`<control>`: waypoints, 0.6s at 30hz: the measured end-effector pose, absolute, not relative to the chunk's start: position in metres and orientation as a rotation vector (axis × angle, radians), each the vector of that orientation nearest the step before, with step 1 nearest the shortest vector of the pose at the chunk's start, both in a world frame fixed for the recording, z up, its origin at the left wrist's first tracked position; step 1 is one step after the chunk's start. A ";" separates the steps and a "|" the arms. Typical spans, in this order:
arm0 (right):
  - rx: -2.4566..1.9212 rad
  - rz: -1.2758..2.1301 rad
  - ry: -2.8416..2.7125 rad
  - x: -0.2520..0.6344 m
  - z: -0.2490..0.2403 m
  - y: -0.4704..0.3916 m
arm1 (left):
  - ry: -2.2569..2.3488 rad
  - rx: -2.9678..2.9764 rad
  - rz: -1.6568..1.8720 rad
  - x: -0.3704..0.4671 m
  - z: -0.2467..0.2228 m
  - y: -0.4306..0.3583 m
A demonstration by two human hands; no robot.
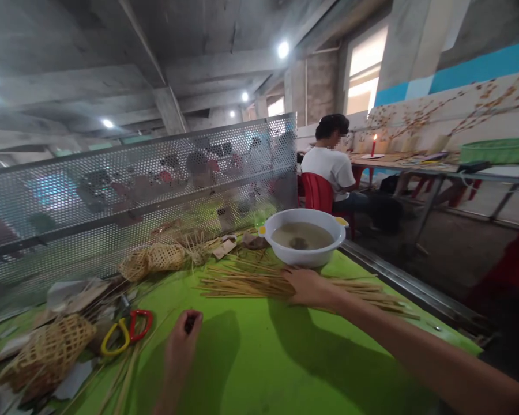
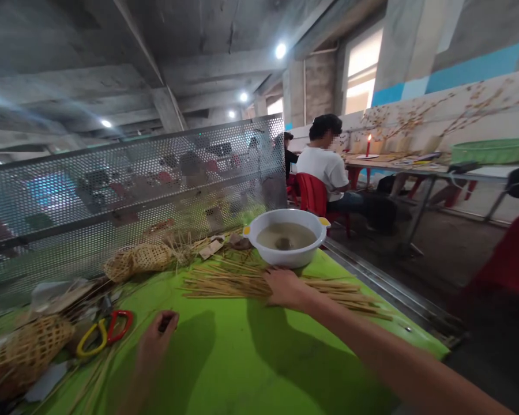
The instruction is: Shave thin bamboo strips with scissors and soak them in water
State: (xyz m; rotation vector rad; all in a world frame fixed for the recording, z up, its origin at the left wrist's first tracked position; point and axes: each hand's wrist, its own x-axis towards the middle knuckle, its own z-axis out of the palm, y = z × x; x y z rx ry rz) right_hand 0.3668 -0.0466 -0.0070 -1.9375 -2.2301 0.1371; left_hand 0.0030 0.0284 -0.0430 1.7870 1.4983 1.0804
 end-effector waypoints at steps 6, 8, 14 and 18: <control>-1.940 0.125 -2.268 0.359 -0.003 -0.033 | 1.456 1.825 1.015 0.003 -0.044 0.029; -1.957 0.125 -2.275 0.356 -0.003 -0.029 | 1.447 1.831 1.010 0.003 -0.046 0.028; -2.046 0.060 -2.269 0.338 -0.003 -0.025 | 1.408 1.844 1.068 0.008 -0.047 0.024; -2.098 0.048 -2.268 0.325 -0.003 -0.032 | 1.374 1.861 1.098 0.012 -0.043 0.020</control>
